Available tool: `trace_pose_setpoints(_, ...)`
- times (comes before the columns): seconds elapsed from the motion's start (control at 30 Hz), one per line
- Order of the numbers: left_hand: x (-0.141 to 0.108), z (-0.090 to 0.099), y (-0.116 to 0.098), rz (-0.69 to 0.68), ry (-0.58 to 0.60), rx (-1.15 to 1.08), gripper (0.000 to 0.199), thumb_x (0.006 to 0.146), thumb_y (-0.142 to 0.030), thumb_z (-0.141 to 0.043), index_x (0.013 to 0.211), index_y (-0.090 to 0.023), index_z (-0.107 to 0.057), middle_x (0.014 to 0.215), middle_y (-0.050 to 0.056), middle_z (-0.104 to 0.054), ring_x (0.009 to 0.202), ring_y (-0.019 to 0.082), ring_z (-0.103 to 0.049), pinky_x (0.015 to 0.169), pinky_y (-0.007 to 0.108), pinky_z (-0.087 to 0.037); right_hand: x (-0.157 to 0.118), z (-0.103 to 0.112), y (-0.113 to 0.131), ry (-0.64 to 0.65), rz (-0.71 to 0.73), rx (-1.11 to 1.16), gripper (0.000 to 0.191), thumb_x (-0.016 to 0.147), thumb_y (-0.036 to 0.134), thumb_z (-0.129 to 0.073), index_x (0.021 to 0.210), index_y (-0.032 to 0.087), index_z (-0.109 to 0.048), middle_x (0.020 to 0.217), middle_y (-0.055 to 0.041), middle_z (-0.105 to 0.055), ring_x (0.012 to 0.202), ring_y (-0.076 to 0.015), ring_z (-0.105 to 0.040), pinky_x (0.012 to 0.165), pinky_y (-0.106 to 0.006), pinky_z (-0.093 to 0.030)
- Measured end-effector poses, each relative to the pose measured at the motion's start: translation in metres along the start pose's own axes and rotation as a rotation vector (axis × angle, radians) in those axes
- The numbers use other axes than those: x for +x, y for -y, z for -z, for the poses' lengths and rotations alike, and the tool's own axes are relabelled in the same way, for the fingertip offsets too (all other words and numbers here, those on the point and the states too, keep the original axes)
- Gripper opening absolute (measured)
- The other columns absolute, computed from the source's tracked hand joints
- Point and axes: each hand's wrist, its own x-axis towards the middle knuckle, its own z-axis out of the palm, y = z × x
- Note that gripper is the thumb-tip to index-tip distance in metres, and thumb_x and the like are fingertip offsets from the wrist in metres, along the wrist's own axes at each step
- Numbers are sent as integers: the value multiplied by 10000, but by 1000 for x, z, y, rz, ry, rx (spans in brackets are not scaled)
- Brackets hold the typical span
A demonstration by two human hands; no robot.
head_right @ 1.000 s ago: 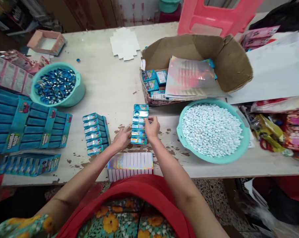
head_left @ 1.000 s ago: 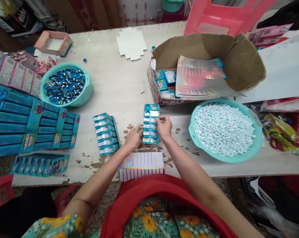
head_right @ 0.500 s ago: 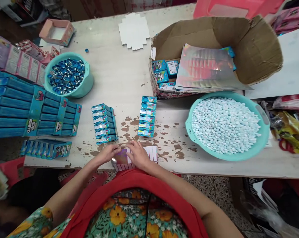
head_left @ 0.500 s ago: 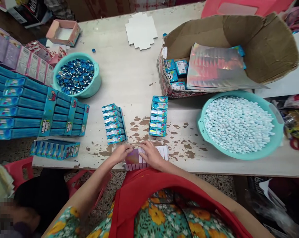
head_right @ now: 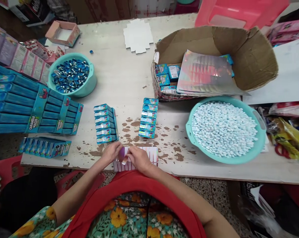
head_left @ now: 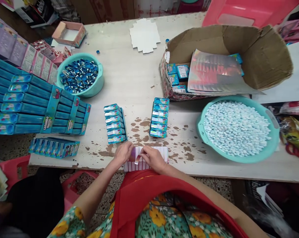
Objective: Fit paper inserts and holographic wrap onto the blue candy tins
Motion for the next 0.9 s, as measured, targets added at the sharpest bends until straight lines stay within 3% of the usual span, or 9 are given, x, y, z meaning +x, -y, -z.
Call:
trace_pose_setpoints(0.03,-3,2,-6,-75,-24,-90,326,890,-388,-372,980,-194,-617,1027,81,-649,1016,227,-554,840,312,-392,2,7,4,-67,-27,59,93,861,201,-543,770,194,-564,748,-10,-611,697,-144,-561,661,-264,-444)
trace_pose_setpoints(0.1,-6,7,-18,-224,41,-315,339,885,-425,-401,1064,-202,-584,1100,70,-625,1056,207,-537,884,304,-397,6,22,11,-187,-65,167,102,859,238,-557,766,195,-557,736,0,-605,684,-134,-557,661,-253,-438)
trace_pose_setpoints(0.17,-2,13,-32,-284,191,-505,325,878,-444,-418,938,-176,-592,901,48,-653,865,169,-586,788,272,-442,12,39,15,-275,-110,234,116,849,262,-572,755,196,-559,716,9,-601,668,-129,-553,661,-251,-440)
trace_pose_setpoints(0.23,12,21,-46,-266,279,-615,341,876,-459,-412,779,-161,-545,658,3,-584,624,123,-548,631,237,-442,22,53,14,-375,-164,229,123,839,275,-580,742,200,-572,711,8,-592,696,-140,-553,686,-263,-445)
trace_pose_setpoints(0.4,81,58,-82,-308,230,-606,248,862,-404,-423,966,-183,-469,599,-59,-479,483,76,-449,481,185,-359,73,85,-15,-753,-284,82,136,757,333,-648,722,202,-639,1058,-82,-524,1080,-235,-473,937,-377,-383)
trace_pose_setpoints(0.57,156,87,-105,-447,121,-407,176,811,-230,-398,967,-174,-458,596,-59,-474,545,81,-423,521,185,-337,131,109,-49,-874,-397,121,137,721,313,-640,690,180,-623,1082,-108,-458,1094,-264,-437,999,-429,-320)
trace_pose_setpoints(0.73,200,67,-102,-416,129,-374,141,803,-207,-406,936,-171,-436,592,-58,-459,564,92,-439,553,197,-353,150,105,-70,-922,-473,162,111,681,266,-620,638,185,-558,976,-101,-485,965,-228,-487,943,-375,-379)
trace_pose_setpoints(0.8,206,52,-100,-386,98,-377,152,848,-250,-377,969,-173,-425,625,-42,-494,584,99,-469,585,208,-375,150,101,-76,-955,-520,180,161,656,281,-645,743,186,-548,965,-91,-515,921,-216,-502,891,-354,-405)
trace_pose_setpoints(0.9,202,32,-102,-223,6,-155,223,868,-321,-398,1027,-171,-438,765,39,-602,671,147,-541,635,255,-393,150,102,-80,-951,-589,202,362,639,314,-666,929,181,-495,927,-62,-564,816,-195,-531,786,-325,-429)
